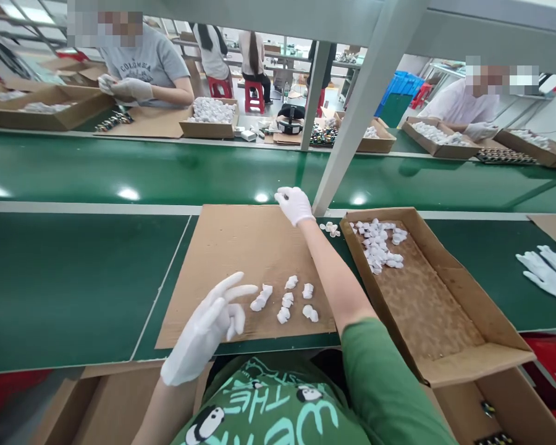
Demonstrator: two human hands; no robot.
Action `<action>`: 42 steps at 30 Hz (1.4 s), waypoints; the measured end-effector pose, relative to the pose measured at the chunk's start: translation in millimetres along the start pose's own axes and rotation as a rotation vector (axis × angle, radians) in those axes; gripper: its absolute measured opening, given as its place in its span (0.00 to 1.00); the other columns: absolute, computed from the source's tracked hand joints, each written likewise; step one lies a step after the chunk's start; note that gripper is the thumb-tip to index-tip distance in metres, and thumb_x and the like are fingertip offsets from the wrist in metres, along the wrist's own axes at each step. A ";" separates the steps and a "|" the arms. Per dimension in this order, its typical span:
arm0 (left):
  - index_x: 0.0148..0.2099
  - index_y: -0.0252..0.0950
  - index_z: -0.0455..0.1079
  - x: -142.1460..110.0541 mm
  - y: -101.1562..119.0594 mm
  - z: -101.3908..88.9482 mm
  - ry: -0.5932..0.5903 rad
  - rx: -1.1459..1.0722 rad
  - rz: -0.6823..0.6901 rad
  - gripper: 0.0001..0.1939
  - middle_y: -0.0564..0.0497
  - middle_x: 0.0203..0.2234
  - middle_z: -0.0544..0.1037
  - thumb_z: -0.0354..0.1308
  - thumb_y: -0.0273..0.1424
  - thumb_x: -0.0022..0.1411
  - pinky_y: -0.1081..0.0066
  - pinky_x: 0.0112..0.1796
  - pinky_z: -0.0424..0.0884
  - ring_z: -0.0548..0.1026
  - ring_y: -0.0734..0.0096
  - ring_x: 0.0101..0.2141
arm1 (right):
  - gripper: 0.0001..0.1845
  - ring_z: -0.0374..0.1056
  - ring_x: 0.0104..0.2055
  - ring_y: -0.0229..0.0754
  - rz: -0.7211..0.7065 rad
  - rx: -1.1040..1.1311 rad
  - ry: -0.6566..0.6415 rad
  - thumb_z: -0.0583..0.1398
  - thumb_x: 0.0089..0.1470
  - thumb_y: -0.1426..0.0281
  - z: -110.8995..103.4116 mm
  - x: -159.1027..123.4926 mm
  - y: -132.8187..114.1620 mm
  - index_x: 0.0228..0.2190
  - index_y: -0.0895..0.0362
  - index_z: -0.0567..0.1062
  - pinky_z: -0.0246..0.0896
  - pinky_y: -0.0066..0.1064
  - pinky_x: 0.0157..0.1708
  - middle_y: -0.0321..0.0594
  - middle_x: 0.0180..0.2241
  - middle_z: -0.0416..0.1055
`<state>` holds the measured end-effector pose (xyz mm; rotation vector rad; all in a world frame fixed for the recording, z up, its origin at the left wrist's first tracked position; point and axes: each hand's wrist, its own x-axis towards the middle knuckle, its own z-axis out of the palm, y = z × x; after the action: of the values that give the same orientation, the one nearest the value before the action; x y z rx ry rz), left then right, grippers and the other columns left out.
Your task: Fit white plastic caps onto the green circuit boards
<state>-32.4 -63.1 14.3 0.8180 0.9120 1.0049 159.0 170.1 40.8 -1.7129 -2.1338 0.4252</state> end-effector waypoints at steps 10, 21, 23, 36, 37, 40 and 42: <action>0.58 0.35 0.65 23.4 8.3 22.0 -0.008 0.672 -0.037 0.22 0.42 0.49 0.78 0.51 0.42 0.68 0.63 0.42 0.71 0.75 0.65 0.36 | 0.23 0.61 0.61 0.49 0.074 0.011 0.094 0.54 0.64 0.66 -2.5 -57.5 40.6 0.58 0.58 0.68 0.54 0.39 0.60 0.49 0.58 0.67; 0.52 0.33 0.69 157.9 -14.3 123.4 -0.215 1.586 0.159 0.20 0.40 0.50 0.73 0.58 0.41 0.63 0.56 0.49 0.70 0.74 0.52 0.50 | 0.04 0.69 0.41 0.46 0.138 0.206 0.048 0.64 0.48 0.74 35.5 -220.4 55.1 0.30 0.57 0.77 0.66 0.39 0.43 0.43 0.36 0.73; 0.55 0.33 0.68 165.0 -20.6 137.8 -0.199 1.658 0.138 0.22 0.41 0.52 0.72 0.59 0.42 0.64 0.54 0.48 0.71 0.74 0.55 0.49 | 0.01 0.70 0.36 0.45 0.164 0.279 0.084 0.62 0.49 0.73 32.7 -223.5 55.3 0.29 0.57 0.75 0.67 0.39 0.40 0.42 0.32 0.73; 0.55 0.34 0.68 170.9 -39.1 147.8 -0.224 1.764 0.181 0.18 0.43 0.53 0.72 0.58 0.36 0.67 0.55 0.47 0.75 0.75 0.59 0.48 | 0.22 0.72 0.33 0.38 0.194 0.972 0.171 0.65 0.49 0.67 -18.7 -269.7 61.6 0.48 0.57 0.78 0.71 0.32 0.36 0.36 0.29 0.74; 0.56 0.34 0.68 171.6 -39.7 148.2 -0.221 1.753 0.182 0.18 0.43 0.53 0.72 0.58 0.36 0.67 0.54 0.47 0.74 0.74 0.59 0.49 | 0.20 0.71 0.32 0.38 0.209 1.016 0.195 0.66 0.48 0.67 -18.2 -269.5 60.8 0.45 0.57 0.80 0.70 0.32 0.36 0.37 0.28 0.74; 0.55 0.34 0.69 172.9 -40.8 150.5 -0.204 1.690 0.173 0.18 0.43 0.54 0.72 0.59 0.35 0.66 0.52 0.49 0.73 0.74 0.58 0.50 | 0.16 0.71 0.29 0.39 0.250 1.053 0.265 0.68 0.45 0.66 -14.7 -269.7 59.5 0.38 0.57 0.82 0.70 0.32 0.32 0.39 0.26 0.76; 0.55 0.34 0.69 173.2 -40.5 151.7 -0.191 1.616 0.165 0.18 0.43 0.53 0.72 0.59 0.35 0.66 0.51 0.50 0.72 0.73 0.57 0.51 | 0.14 0.71 0.28 0.40 0.272 1.049 0.309 0.69 0.44 0.65 -12.5 -270.6 59.5 0.35 0.57 0.83 0.70 0.33 0.31 0.41 0.27 0.78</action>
<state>163.2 63.7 -4.1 2.2883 1.4371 0.0934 268.3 -81.3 -1.4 -1.2819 -1.0881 1.0384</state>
